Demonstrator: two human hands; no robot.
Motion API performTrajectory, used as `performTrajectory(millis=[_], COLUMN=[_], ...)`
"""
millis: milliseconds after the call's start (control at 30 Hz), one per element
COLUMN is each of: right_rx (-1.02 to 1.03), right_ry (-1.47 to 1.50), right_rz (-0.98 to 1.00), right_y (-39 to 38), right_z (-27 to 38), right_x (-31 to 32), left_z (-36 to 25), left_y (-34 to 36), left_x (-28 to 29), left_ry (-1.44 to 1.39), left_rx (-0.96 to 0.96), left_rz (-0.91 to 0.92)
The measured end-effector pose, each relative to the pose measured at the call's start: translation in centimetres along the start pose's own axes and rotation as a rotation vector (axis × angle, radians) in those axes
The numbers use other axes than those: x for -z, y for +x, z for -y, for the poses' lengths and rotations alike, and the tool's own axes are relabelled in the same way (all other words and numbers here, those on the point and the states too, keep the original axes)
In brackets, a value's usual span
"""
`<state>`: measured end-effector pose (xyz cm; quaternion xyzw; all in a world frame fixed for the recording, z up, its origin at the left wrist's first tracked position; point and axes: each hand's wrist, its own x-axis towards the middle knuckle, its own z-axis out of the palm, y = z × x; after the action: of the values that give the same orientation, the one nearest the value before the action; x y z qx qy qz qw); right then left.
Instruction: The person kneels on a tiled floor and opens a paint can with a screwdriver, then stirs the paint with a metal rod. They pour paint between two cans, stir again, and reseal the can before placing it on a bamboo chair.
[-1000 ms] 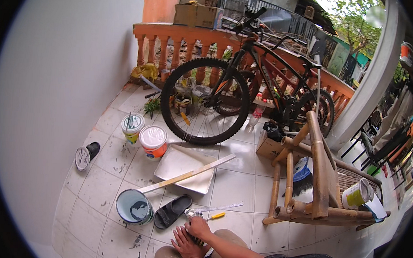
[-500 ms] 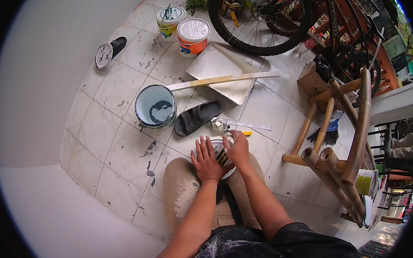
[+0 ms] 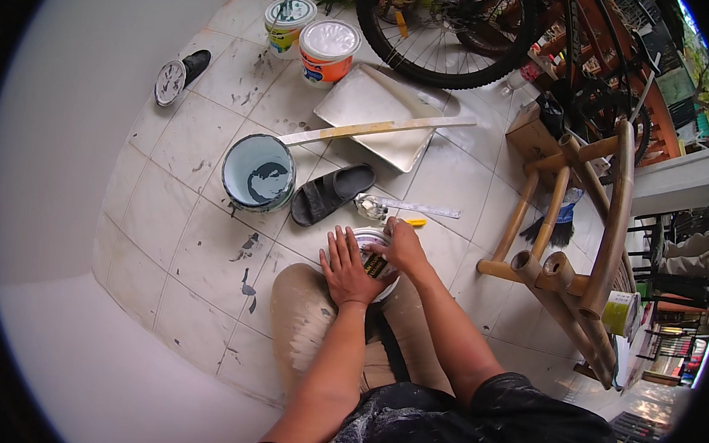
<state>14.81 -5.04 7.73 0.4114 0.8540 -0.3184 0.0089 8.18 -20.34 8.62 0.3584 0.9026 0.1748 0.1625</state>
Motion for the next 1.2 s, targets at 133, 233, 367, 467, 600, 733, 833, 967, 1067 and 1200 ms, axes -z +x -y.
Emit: performTrajectory(millis=[133, 233, 367, 467, 600, 733, 833, 967, 1067, 1200], right_rx=[-0.067, -0.078, -0.084, -0.079, -0.058, -0.015, -0.071, -0.120, -0.107, -0.066], right_ry=[0.018, 0.021, -0.014, 0.005, 0.030, -0.001, -0.017, -0.001, -0.014, -0.025], right_rz=[0.144, 0.171, 0.163, 0.092, 0.003, -0.061, -0.017, -0.015, -0.026, -0.029], right_y=[1.0, 1.1, 0.6, -0.1, -1.2, -2.3, -3.0, -4.3, -5.0, -6.8], right_z=[0.3, 0.9, 1.4, 1.7, 2.2, 3.6, 4.9, 6.5, 7.5, 8.7], right_x=[1.1, 1.7, 1.7, 1.5, 1.6, 2.2, 3.0, 4.0, 4.8, 5.7], left_z=[-0.1, -0.1, 0.1, 0.4, 0.8, 1.2, 1.4, 1.6, 1.7, 2.0], left_y=[0.1, 0.2, 0.2, 0.0, -0.2, -0.4, -0.7, -1.0, -1.1, -1.5], left_x=[0.1, 0.1, -0.1, -0.3, -0.6, -0.7, -1.0, -1.6, -1.9, -2.0], left_ry=[0.024, 0.029, -0.019, -0.034, -0.080, -0.115, -0.128, -0.108, -0.141, -0.206], left_rx=[0.012, 0.021, 0.029, 0.029, -0.009, -0.033, -0.047, -0.090, -0.149, -0.223], left_rz=[0.020, 0.037, 0.052, 0.059, -0.007, -0.048, -0.069, -0.140, -0.251, -0.392])
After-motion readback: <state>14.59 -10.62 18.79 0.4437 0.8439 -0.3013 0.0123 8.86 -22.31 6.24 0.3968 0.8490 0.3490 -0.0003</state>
